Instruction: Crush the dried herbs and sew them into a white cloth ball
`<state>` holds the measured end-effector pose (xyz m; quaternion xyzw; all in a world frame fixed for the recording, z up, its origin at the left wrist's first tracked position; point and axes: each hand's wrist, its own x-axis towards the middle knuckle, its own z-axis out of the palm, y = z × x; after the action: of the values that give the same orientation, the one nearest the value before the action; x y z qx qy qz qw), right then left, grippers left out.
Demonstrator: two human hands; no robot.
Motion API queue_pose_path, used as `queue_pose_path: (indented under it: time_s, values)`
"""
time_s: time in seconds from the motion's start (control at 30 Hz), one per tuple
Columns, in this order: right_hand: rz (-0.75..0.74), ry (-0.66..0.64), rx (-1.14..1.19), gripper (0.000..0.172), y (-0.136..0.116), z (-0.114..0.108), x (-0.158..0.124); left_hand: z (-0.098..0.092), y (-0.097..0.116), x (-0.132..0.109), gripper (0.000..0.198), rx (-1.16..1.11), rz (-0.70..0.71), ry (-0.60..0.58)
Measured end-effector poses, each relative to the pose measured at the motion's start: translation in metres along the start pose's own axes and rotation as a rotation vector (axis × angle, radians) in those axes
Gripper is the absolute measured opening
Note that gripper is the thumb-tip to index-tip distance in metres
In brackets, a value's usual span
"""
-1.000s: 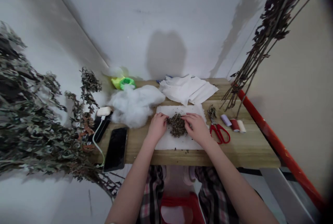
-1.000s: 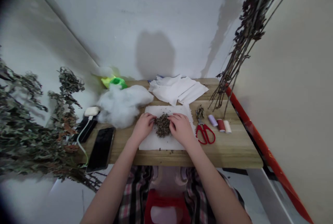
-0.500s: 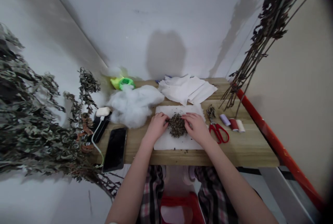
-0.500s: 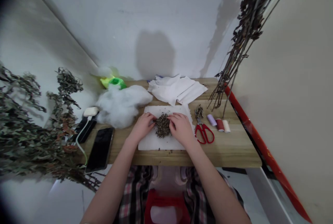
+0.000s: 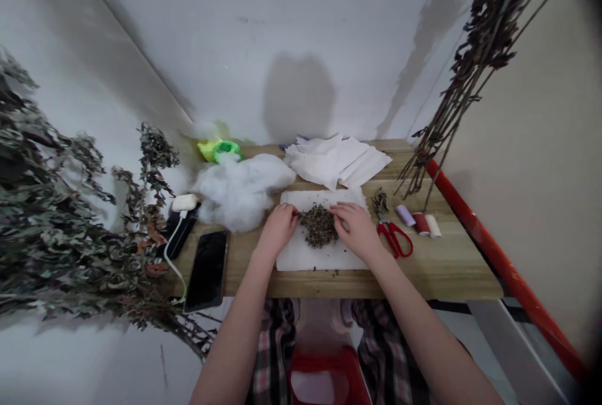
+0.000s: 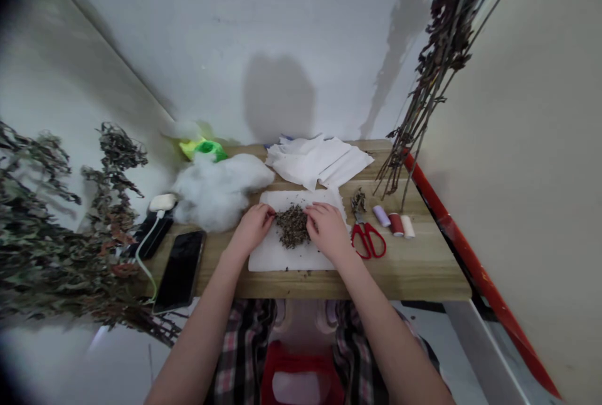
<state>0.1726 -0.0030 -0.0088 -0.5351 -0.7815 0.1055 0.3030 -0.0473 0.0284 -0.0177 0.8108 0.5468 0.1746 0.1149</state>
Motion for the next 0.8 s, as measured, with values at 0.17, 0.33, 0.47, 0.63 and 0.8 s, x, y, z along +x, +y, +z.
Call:
queue_pose_path:
  time_s: [0.17,0.33,0.47,0.63,0.8]
  values:
    - [0.007,-0.009,0.0,0.028,0.001,-0.001,0.0,-0.003,-0.001,-0.001,0.012,-0.026,-0.035,0.017]
    - [0.014,-0.039,-0.009,0.028,0.0,-0.001,0.001,-0.003,0.004,0.0,0.013,-0.103,-0.019,0.054]
    - [-0.008,-0.102,0.014,0.029,-0.002,0.002,0.002,-0.001,0.012,0.0,0.013,-0.187,0.006,0.042]
    - [-0.009,-0.138,0.01,0.031,-0.003,0.006,0.002,0.001,0.021,0.002,0.012,-0.303,0.005,0.096]
    - [-0.002,-0.15,0.004,0.031,-0.005,0.005,0.003,-0.003,0.031,0.003,0.013,-0.319,0.038,0.125]
